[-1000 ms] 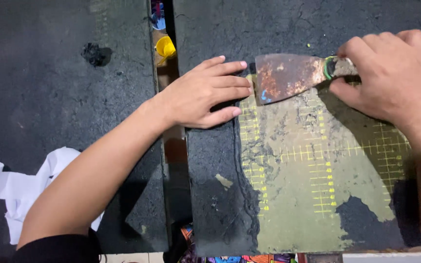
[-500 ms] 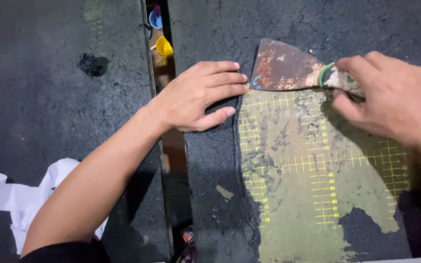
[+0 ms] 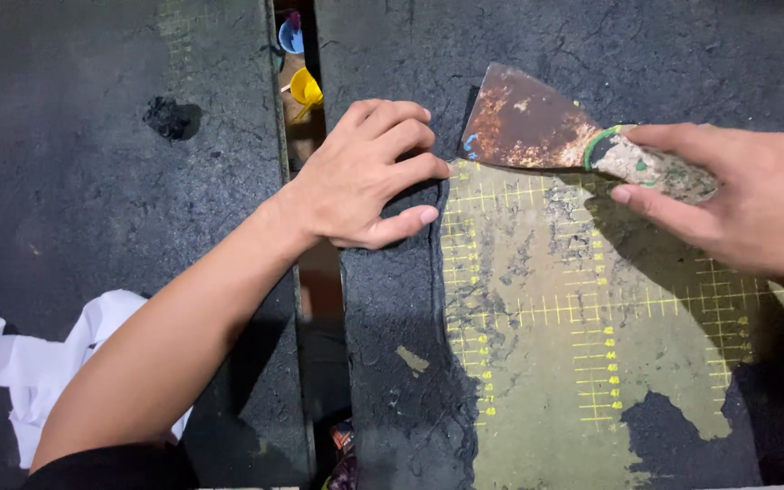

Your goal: Scraping a layer of material off a textured surface using a metal scraper

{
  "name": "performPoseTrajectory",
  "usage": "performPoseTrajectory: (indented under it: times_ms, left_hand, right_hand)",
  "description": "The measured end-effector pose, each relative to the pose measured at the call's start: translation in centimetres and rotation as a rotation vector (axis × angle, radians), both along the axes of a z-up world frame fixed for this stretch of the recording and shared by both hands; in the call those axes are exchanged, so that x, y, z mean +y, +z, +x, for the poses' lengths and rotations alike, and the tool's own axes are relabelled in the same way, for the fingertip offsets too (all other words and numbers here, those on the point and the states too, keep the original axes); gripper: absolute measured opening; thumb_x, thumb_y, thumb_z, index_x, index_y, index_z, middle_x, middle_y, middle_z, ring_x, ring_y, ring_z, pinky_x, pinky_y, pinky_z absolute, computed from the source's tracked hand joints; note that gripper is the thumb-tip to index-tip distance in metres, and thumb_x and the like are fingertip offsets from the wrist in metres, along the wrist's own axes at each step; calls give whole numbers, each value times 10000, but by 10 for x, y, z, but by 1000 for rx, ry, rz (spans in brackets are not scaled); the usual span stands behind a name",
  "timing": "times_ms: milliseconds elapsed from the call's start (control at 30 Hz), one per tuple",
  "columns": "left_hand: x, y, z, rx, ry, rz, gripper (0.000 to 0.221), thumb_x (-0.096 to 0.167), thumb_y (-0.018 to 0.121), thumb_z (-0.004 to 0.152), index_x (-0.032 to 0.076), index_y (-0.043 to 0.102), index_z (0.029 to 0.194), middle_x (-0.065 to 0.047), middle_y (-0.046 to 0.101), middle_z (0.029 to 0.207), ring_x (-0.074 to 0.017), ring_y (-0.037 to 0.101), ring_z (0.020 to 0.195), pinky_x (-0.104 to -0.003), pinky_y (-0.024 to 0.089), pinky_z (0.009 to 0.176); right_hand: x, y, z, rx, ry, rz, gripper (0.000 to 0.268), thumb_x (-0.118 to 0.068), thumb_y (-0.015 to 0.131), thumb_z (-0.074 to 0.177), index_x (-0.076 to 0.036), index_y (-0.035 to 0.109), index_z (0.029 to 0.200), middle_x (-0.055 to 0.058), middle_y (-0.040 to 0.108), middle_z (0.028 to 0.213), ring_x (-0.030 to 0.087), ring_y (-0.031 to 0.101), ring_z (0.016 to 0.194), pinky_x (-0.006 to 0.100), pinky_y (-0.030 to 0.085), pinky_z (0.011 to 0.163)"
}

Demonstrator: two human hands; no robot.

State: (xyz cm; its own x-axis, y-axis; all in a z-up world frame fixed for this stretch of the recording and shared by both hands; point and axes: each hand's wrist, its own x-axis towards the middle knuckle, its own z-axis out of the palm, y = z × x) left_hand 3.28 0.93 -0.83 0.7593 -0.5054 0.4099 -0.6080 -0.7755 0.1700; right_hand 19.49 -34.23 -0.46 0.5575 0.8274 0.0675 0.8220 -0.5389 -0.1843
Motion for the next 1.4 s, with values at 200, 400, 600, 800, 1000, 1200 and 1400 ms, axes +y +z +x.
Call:
performPoseTrajectory:
  times_ms: [200, 400, 600, 800, 1000, 1200, 1400]
  left_hand:
    - [-4, -2, -3, -92, 32, 126, 484, 516, 404, 1051, 107, 660, 1095, -95, 619, 1062, -307, 608, 1143, -491, 431, 964]
    - [-17, 18, -8, 232, 305, -406, 227, 227, 584, 1054, 68, 450, 1147, -80, 524, 1021, -249, 593, 868, -380, 473, 783]
    - [-34, 7, 3, 401, 561, -8, 418, 485, 570, 1018, 155, 568, 761, -6, 642, 734, -226, 625, 684, -467, 518, 729]
    - [-49, -6, 13, 338, 646, 58, 502, 547, 516, 989, 96, 703, 872, -131, 743, 864, -410, 697, 766, -584, 489, 679]
    - [-57, -6, 15, 417, 641, 40, 481, 514, 517, 1014, 78, 706, 936, -120, 754, 872, -394, 699, 765, -555, 499, 715]
    - [-57, 2, 13, 453, 667, 140, 517, 539, 463, 1049, 81, 684, 958, -85, 752, 808, -355, 707, 699, -513, 514, 616]
    - [-54, -8, 10, 378, 678, 111, 462, 499, 481, 1035, 66, 640, 1012, -114, 755, 871, -387, 714, 727, -548, 501, 619]
  right_hand:
    - [4, 17, -10, 356, -147, 205, 375, -190, 694, 974, -74, 753, 1326, 66, 758, 1081, 175, 620, 847, 322, 421, 747]
    - [15, 15, -14, 636, -355, 148, 376, -186, 646, 1014, -70, 642, 1372, 141, 668, 939, 278, 650, 614, 432, 579, 518]
    - [11, -26, -6, 653, -300, 400, 284, -64, 630, 1060, 13, 653, 1332, 129, 583, 828, 218, 491, 500, 354, 379, 431]
    - [12, -20, -4, 749, -382, 398, 290, -58, 631, 1026, -18, 660, 1312, 136, 612, 931, 220, 485, 533, 342, 374, 416]
    - [2, -26, 3, 782, -380, 376, 297, -31, 644, 985, -30, 691, 1278, 139, 654, 990, 240, 508, 530, 349, 451, 446]
    - [12, 8, 7, 577, -362, -112, 535, -369, 804, 766, -216, 710, 1271, -4, 803, 1124, 204, 721, 946, 352, 496, 853]
    - [-6, -13, 16, 760, -387, -69, 293, -203, 866, 826, -131, 766, 1092, 78, 788, 748, 269, 608, 405, 350, 532, 522]
